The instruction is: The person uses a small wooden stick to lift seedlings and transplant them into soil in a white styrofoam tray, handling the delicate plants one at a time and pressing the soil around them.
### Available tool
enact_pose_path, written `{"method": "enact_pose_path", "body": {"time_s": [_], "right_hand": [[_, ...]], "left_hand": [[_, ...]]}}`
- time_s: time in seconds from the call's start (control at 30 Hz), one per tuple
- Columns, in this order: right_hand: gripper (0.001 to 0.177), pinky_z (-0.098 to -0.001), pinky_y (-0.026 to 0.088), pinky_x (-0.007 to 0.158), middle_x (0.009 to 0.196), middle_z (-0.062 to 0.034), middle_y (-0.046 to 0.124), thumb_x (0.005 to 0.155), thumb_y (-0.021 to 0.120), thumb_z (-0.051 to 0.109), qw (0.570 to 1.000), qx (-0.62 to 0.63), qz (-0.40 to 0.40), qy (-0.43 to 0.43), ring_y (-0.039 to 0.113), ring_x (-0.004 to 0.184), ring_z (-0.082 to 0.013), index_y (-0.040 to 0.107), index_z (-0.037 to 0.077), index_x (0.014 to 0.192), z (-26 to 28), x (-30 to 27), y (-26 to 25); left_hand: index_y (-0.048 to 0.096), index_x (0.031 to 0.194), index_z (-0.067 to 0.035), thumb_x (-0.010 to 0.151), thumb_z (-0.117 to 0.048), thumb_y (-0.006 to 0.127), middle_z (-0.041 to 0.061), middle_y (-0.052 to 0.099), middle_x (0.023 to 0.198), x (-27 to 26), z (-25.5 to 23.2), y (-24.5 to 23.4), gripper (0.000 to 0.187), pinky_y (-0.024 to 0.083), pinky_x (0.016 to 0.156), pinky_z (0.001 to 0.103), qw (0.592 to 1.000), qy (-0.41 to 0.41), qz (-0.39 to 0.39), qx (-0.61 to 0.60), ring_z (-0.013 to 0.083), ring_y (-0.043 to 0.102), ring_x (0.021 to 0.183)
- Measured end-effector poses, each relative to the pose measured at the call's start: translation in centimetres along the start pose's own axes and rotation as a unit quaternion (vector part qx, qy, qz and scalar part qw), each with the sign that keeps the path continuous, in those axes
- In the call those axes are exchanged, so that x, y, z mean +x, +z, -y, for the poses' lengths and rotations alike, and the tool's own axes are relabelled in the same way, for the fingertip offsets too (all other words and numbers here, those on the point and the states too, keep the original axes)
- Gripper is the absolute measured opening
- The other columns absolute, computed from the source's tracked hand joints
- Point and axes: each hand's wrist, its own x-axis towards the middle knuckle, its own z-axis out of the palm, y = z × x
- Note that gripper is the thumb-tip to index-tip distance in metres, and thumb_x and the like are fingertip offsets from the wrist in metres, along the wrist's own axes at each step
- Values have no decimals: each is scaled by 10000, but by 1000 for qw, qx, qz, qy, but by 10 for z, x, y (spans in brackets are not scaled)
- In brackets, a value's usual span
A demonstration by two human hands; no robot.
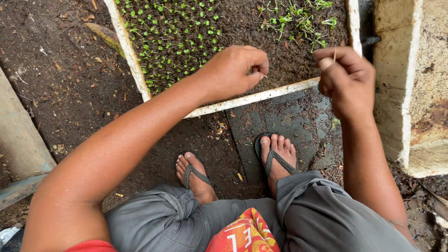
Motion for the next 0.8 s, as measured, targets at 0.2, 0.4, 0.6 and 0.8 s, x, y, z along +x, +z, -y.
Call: {"method": "enact_pose_path", "body": {"time_s": [0.2, 0.4, 0.6, 0.8], "right_hand": [[239, -168, 386, 424, 885, -119, 710, 894, 726, 15, 989, 95, 98, 56, 468, 464, -19, 683, -33, 1125, -9, -27, 67], [152, -186, 252, 374, 750, -170, 648, 920, 702, -19, 967, 218, 59, 116, 307, 406, -16, 649, -49, 1059, -29, -33, 88], [88, -160, 237, 423, 693, -87, 669, 872, 753, -31, 983, -15, 149, 107, 347, 488, 12, 716, -28, 952, -24, -40, 85], [251, -437, 444, 873, 1058, -233, 635, 1048, 589, 118, 968, -114, 219, 36, 569, 949, -299, 684, -57, 894, -1, -45, 82]], "left_hand": [[658, 908, -30, 908, 43, 593, 147, 656, 813, -31, -32, -22, 97, 559, 769, 499, 995, 22, 4, -95, 301, 701, 817], [618, 929, -69, 936, 7, 563, 103, 600, 822, -55, -10, -21, 95, 552, 712, 499, 996, 1, 16, -87, 263, 662, 786], [627, 917, -47, 922, 2, 568, 118, 606, 812, -80, 2, -36, 77, 553, 706, 506, 996, -27, 43, -74, 277, 673, 764], [696, 835, -65, 832, 16, 545, 63, 634, 706, -94, 11, -48, 171, 567, 694, 453, 984, -96, 136, -61, 225, 659, 631]]}}
